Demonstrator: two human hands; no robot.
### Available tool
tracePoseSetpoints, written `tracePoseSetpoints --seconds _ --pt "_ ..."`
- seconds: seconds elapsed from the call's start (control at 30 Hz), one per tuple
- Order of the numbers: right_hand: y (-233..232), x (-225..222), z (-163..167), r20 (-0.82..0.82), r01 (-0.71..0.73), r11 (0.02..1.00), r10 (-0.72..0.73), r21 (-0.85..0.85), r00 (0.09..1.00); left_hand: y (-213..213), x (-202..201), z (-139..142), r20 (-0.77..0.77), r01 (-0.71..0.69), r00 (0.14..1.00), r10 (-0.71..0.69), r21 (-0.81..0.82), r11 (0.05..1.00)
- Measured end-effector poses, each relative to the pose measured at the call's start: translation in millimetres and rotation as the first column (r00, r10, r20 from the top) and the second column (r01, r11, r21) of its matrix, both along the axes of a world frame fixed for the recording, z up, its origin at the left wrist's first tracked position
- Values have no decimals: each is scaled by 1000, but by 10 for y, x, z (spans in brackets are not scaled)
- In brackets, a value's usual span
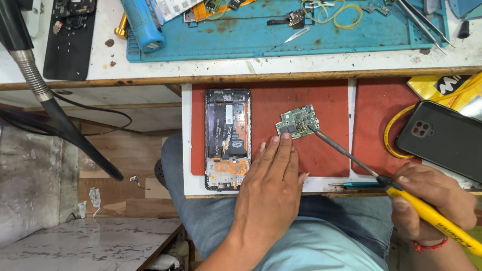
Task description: The person solders components on a disassembled phone motherboard placed on a red mat, holding the board steady with one hand while working the soldering iron with the other. They set the phone housing aside, use tweezers on the board, then use a hot air gun to heat the motherboard.
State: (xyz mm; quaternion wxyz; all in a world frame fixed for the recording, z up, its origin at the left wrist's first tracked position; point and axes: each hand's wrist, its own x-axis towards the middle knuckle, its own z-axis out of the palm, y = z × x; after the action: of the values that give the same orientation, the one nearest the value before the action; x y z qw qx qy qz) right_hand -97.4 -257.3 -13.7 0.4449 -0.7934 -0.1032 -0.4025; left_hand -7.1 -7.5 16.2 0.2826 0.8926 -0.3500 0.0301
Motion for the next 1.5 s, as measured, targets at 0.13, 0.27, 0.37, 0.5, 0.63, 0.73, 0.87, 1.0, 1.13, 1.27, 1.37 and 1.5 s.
tracePoseSetpoints --seconds 0.13,0.27,0.37,0.5,0.63,0.73,0.87,1.0,1.13,1.27,1.37,1.5 --pt "-2 35 -46 90 -3 994 -8 113 996 -5 -5 6 10 4 1000 -4 30 1000" --pt "11 -17 68 -87 39 999 -41 -24 995 -16 -7 9 21 -2 1000 2 31 1000" --pt "43 -27 131 -182 38 992 -60 -123 981 -16 -12 5 18 -5 1000 5 30 1000" --pt "60 5 174 -176 49 986 -78 -162 981 -12 -17 -4 21 -6 1000 6 26 1000" --pt "69 20 199 -201 11 983 -48 -182 978 -14 -19 -7 23 -11 1000 11 24 1000" --pt "74 21 199 -201 30 975 -76 -221 977 -13 -15 -7 25 -8 1000 7 26 1000" --pt "61 15 185 -206 34 981 -74 -188 976 -9 -10 -8 25 -4 1000 3 25 1000" --pt "39 16 177 -183 27 979 -64 -201 981 -6 -6 -5 35 -1 999 0 38 999" --pt "41 34 171 -171 22 986 -51 -168 984 -4 -7 3 28 0 1000 0 16 1000" --pt "43 28 182 -197 10 984 -46 -178 979 2 -5 9 25 -2 1000 2 3 1000" --pt "50 23 182 -205 31 981 -71 -190 976 5 -2 13 19 3 1000 -3 4 1000" --pt "39 40 183 -219 -16 976 -33 -216 975 0 0 20 21 0 1000 0 -6 1000"
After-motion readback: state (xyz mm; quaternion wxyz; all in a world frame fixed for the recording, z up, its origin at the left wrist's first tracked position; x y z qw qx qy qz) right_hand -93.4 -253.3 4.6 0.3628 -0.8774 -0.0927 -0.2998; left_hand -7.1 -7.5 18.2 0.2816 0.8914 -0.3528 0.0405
